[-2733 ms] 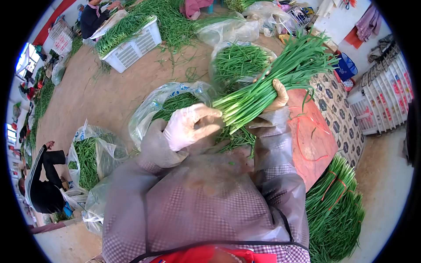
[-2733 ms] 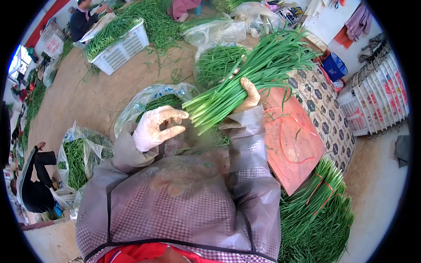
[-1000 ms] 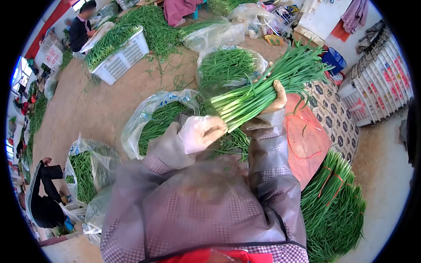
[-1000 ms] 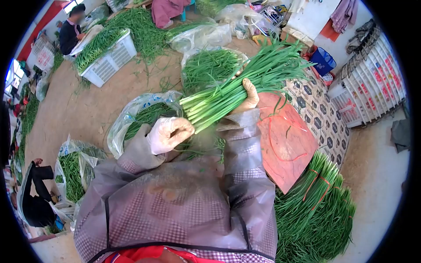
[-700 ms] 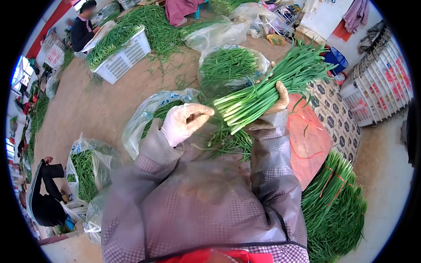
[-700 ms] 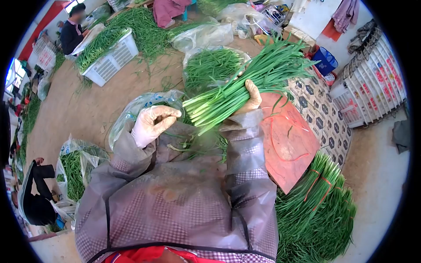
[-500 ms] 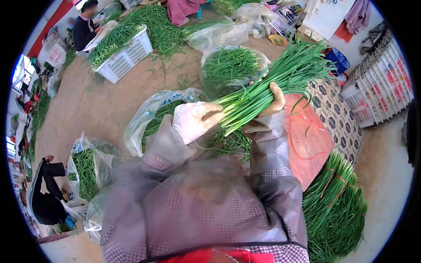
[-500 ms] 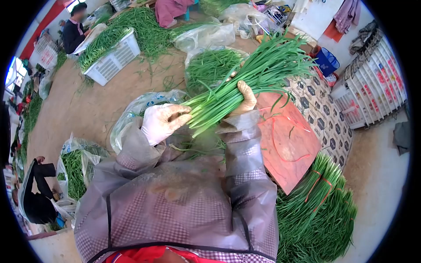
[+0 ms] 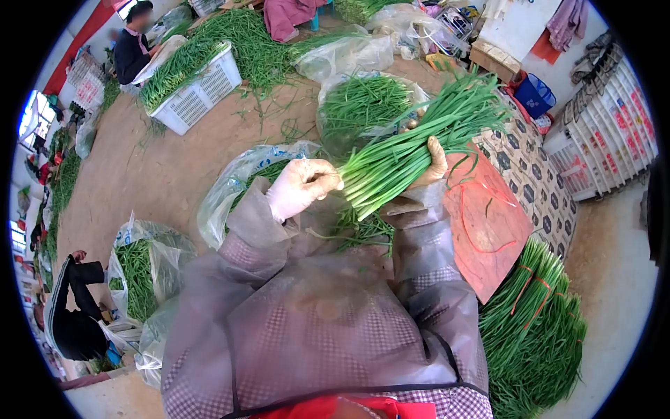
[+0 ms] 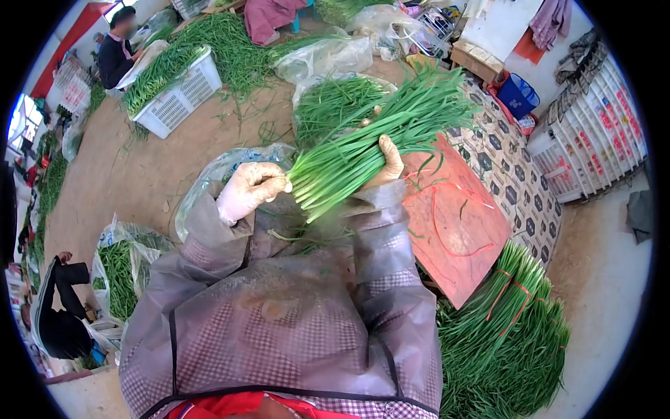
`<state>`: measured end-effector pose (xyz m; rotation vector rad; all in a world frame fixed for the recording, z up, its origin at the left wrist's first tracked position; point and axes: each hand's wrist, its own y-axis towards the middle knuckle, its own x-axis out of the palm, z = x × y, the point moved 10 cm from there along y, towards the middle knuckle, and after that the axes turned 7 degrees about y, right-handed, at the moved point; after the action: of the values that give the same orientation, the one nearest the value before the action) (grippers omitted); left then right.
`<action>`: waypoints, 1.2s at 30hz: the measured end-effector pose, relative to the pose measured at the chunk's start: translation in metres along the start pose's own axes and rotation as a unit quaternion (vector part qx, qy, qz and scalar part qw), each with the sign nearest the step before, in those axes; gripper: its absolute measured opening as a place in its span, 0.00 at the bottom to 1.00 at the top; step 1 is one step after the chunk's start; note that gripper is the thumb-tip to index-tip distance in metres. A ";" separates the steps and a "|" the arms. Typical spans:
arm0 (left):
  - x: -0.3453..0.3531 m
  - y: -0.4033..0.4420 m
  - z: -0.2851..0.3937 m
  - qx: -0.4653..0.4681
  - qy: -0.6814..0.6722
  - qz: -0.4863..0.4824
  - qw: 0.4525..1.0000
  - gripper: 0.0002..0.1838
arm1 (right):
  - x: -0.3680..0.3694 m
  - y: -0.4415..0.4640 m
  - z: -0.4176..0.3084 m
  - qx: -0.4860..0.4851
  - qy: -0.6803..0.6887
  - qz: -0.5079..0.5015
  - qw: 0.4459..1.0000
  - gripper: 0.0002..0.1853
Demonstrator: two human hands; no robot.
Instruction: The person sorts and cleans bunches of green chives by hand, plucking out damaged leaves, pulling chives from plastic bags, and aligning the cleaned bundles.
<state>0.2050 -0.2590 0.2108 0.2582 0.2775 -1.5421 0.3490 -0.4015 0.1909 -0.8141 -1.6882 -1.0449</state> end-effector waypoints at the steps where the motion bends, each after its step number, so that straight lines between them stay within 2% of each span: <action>1: -0.005 -0.002 -0.002 0.000 0.000 0.000 1.000 0.10 | -0.001 -0.001 -0.003 -0.004 -0.015 0.002 1.000 0.33; 3: -0.010 -0.008 -0.015 -0.053 -0.097 -0.033 0.993 0.12 | -0.014 -0.001 -0.007 -0.008 -0.014 0.028 0.999 0.30; 5: -0.019 -0.013 -0.015 -0.044 -0.117 -0.032 0.992 0.11 | -0.025 0.003 -0.006 0.038 0.028 -0.013 0.999 0.27; 6: -0.028 -0.014 -0.023 -0.048 -0.203 -0.017 0.978 0.11 | -0.015 -0.002 -0.016 -0.017 -0.018 0.020 0.999 0.25; 7: -0.037 -0.015 -0.033 -0.053 -0.287 -0.003 0.956 0.11 | -0.021 -0.004 -0.020 -0.015 -0.041 0.052 0.998 0.26; 11: -0.069 -0.008 -0.034 0.039 -0.451 0.056 0.890 0.10 | -0.029 0.000 -0.039 -0.030 -0.031 0.008 0.999 0.31; 15: -0.071 0.005 -0.062 -0.001 -0.391 0.091 0.916 0.12 | -0.028 -0.004 -0.044 -0.026 -0.027 0.016 0.999 0.34; 16: -0.066 0.009 -0.069 -0.042 -0.266 0.060 0.961 0.13 | -0.027 -0.004 -0.043 -0.026 -0.027 0.016 0.999 0.34; 17: -0.055 0.010 -0.076 -0.056 -0.164 0.041 0.984 0.12 | -0.021 -0.004 -0.040 -0.013 -0.014 -0.010 1.000 0.33; 19: -0.033 0.011 -0.095 -0.139 -0.058 0.013 0.988 0.12 | -0.012 -0.005 -0.035 -0.001 -0.002 -0.036 0.999 0.33; 20: -0.024 0.012 -0.097 -0.140 -0.058 0.013 0.988 0.12 | -0.013 -0.006 -0.033 0.005 0.001 -0.027 1.000 0.33; 22: -0.014 0.016 -0.058 -0.006 -0.006 0.048 0.999 0.10 | -0.016 -0.007 -0.029 0.017 0.001 -0.012 1.000 0.32; 23: -0.014 0.014 -0.033 0.101 0.047 0.093 0.989 0.10 | -0.017 -0.008 -0.027 0.021 0.001 -0.011 1.000 0.32; 25: 0.000 0.003 0.023 0.222 0.098 0.126 0.962 0.12 | -0.015 -0.008 -0.021 0.019 0.011 -0.005 1.000 0.33; 26: 0.006 0.005 0.034 0.240 0.059 0.118 0.962 0.13 | -0.016 -0.006 -0.019 0.021 0.016 -0.012 1.000 0.34; 27: 0.009 0.009 0.042 0.213 0.131 0.114 0.962 0.12 | -0.018 -0.005 -0.018 0.021 0.016 -0.011 1.000 0.34; 29: 0.018 0.019 0.050 0.238 0.225 0.106 0.939 0.14 | -0.013 -0.003 -0.013 0.038 -0.020 -0.045 0.998 0.36; 30: 0.020 0.025 0.051 0.237 0.226 0.106 0.939 0.14 | -0.012 -0.006 -0.008 0.048 -0.017 -0.018 0.999 0.36; 33: 0.033 0.042 0.043 0.205 0.176 0.097 0.958 0.13 | -0.005 -0.009 0.002 0.042 -0.031 -0.004 0.999 0.37; 35: 0.031 0.049 0.033 0.206 -0.028 0.130 0.969 0.11 | -0.005 -0.010 0.005 0.032 -0.060 -0.001 0.998 0.36; 36: 0.029 0.050 0.034 0.205 0.027 0.155 0.966 0.07 | -0.002 -0.011 0.010 0.041 -0.048 0.001 0.998 0.36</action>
<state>0.2553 -0.2969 0.2322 0.6408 -0.0453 -1.2693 0.3364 -0.3974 0.1838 -0.8244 -1.7984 -0.9424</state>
